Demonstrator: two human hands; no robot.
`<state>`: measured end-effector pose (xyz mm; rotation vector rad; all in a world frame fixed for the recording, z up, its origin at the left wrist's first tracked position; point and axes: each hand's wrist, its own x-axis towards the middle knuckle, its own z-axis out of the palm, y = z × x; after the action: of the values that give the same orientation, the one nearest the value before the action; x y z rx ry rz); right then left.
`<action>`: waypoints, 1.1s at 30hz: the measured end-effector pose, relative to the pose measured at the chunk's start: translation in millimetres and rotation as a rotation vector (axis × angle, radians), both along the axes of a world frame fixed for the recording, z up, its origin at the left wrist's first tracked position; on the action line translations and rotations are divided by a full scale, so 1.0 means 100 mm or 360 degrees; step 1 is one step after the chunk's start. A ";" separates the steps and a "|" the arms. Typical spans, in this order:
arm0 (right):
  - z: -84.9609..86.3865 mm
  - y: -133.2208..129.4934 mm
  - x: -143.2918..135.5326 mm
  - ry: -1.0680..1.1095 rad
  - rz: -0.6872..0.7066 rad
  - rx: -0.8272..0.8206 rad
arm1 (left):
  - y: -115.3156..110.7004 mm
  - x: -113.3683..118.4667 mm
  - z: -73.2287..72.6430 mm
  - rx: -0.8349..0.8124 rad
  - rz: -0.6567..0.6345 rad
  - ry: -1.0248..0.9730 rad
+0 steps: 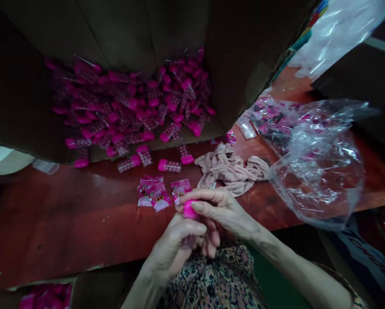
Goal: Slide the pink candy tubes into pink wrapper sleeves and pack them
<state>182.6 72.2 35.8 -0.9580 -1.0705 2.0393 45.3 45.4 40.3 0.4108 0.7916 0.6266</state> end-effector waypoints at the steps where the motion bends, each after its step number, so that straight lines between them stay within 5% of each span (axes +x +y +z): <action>1: -0.01 -0.01 -0.02 0.0018 -0.0010 -0.0085 | -0.02 0.00 -0.01 0.0049 0.0019 0.0113; 5: -0.01 -0.10 -0.12 -0.0095 -0.0240 0.0005 | -0.09 0.00 -0.06 0.0249 0.0177 0.0601; 12: 0.05 -0.21 -0.17 -0.0334 -0.0306 0.0308 | -0.16 -0.06 -0.11 0.0395 0.0182 0.0741; 17: 0.04 -0.19 -0.20 -0.0038 -0.0288 0.0057 | -0.15 -0.07 -0.15 0.0378 0.0136 0.0605; 21: 0.06 -0.22 -0.18 -0.0173 -0.0281 0.0093 | -0.13 -0.06 -0.14 0.0208 0.0155 0.0333; 25: 0.06 -0.29 -0.11 -0.0634 -0.0092 0.0430 | -0.10 -0.03 -0.05 -0.0034 0.0303 0.0192; 28: 0.01 -0.32 -0.09 -0.0946 0.0024 0.0803 | -0.06 -0.02 0.02 -0.0077 0.0487 0.0403; 33: -0.04 -0.30 -0.12 -0.1219 -0.0079 0.1487 | -0.07 0.00 0.09 -0.0063 0.0558 0.0735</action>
<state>170.6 42.6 32.3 -1.1944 -2.0808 0.8534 45.4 38.8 49.7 0.3882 1.3328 0.8544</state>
